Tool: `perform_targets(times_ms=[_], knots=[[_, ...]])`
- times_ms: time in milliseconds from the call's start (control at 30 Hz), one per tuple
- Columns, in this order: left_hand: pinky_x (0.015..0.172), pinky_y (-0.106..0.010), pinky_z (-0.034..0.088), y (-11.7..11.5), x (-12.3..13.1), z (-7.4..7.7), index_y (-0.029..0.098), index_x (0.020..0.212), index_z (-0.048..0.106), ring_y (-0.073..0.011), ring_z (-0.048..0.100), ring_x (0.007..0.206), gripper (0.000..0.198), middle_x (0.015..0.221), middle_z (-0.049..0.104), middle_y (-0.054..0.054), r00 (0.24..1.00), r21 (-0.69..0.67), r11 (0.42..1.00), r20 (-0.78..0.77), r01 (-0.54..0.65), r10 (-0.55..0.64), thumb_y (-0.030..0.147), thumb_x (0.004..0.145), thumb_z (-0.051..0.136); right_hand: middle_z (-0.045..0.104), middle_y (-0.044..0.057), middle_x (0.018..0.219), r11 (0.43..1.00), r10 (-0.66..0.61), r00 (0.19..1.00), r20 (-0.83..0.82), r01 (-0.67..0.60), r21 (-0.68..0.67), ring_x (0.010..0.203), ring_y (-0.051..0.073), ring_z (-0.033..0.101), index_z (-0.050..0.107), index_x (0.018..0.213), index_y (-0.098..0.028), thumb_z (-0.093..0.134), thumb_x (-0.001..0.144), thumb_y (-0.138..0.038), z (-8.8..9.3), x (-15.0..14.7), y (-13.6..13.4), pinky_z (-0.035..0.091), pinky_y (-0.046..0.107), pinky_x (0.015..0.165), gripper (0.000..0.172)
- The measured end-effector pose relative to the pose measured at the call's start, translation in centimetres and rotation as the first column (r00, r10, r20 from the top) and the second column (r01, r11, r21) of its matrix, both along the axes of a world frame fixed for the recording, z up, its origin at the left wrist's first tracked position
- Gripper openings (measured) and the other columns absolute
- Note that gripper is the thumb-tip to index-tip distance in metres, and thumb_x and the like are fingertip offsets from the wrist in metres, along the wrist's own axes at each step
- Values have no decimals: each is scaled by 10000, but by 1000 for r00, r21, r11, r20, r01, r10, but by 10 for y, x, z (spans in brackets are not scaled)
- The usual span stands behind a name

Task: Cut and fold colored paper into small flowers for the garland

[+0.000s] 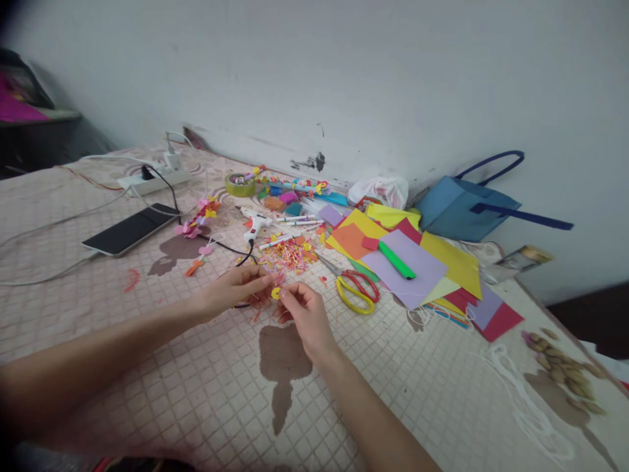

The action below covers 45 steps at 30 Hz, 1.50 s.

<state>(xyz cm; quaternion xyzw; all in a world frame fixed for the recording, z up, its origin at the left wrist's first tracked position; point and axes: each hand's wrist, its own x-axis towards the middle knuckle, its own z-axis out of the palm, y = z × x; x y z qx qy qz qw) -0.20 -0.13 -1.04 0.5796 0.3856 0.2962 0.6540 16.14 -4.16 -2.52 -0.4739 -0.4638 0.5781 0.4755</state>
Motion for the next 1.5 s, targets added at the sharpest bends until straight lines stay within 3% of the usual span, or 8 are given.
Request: perform_targets(times_ms=[133, 633, 767, 900, 933, 1033, 1233, 1500], knots=[[537, -211, 447, 0, 0, -5, 127, 753, 532, -101, 575, 588, 267, 654, 605, -4, 995, 44, 994, -8, 102, -101, 372, 740, 636, 586, -17, 629, 1000, -17, 1000, -7, 17, 20, 535, 95, 540, 579, 713, -175, 613, 770, -329, 2, -2, -1, 437, 212, 497, 167], [578, -229, 460, 6, -4, 0, 133, 761, 553, -109, 575, 608, 262, 674, 621, -17, 997, 101, 992, -34, 75, -72, 391, 761, 596, 547, -31, 603, 999, -13, 999, 35, 12, 46, 516, 93, 515, 560, 683, -179, 640, 730, -333, 1, 2, 2, 432, 209, 480, 181], [557, -220, 433, 8, -7, 3, 137, 653, 570, -113, 544, 572, 330, 604, 596, -14, 987, 312, 950, -159, 15, 37, 418, 813, 507, 552, -32, 612, 994, -96, 995, -9, 97, 47, 513, 92, 517, 560, 684, -182, 637, 726, -338, 3, 3, 3, 422, 208, 478, 179], [552, -205, 407, 6, -10, 2, 134, 617, 574, -112, 554, 622, 274, 746, 630, -38, 966, 508, 853, -257, 117, 20, 369, 757, 598, 555, -41, 586, 990, -120, 992, -36, 122, 75, 512, 96, 516, 569, 690, -187, 644, 724, -347, 4, 3, 2, 411, 215, 489, 179], [561, -204, 419, 5, -10, 0, 139, 739, 599, -115, 574, 660, 218, 873, 638, -49, 968, 478, 864, -247, 158, -41, 348, 712, 652, 553, -43, 581, 990, -117, 992, -37, 120, 80, 513, 96, 516, 571, 693, -189, 643, 727, -346, 4, 4, 2, 411, 216, 493, 176], [527, -204, 430, 3, -8, -5, 173, 1096, 515, -99, 584, 631, 527, 1051, 603, -76, 970, 329, 918, -169, 222, -174, 348, 643, 719, 559, -40, 605, 990, -104, 994, -34, 107, 87, 518, 96, 515, 575, 708, -192, 642, 735, -344, 1, 3, 2, 413, 219, 499, 169], [451, -174, 350, 4, -2, -3, 125, 770, 571, -79, 515, 516, 325, 607, 576, 4, 995, 224, 971, -72, 81, -66, 449, 755, 591, 560, -29, 614, 995, -50, 999, 6, 49, 86, 521, 104, 512, 571, 711, -189, 629, 749, -374, -3, -1, -2, 418, 231, 504, 198], [439, -176, 353, 4, -2, -3, 132, 786, 560, -84, 535, 509, 312, 615, 592, 6, 998, 187, 982, -45, 40, -32, 440, 750, 594, 554, -32, 616, 997, -35, 999, 11, 34, 71, 527, 103, 511, 569, 707, -187, 627, 750, -364, -4, -2, -2, 422, 229, 503, 191]])
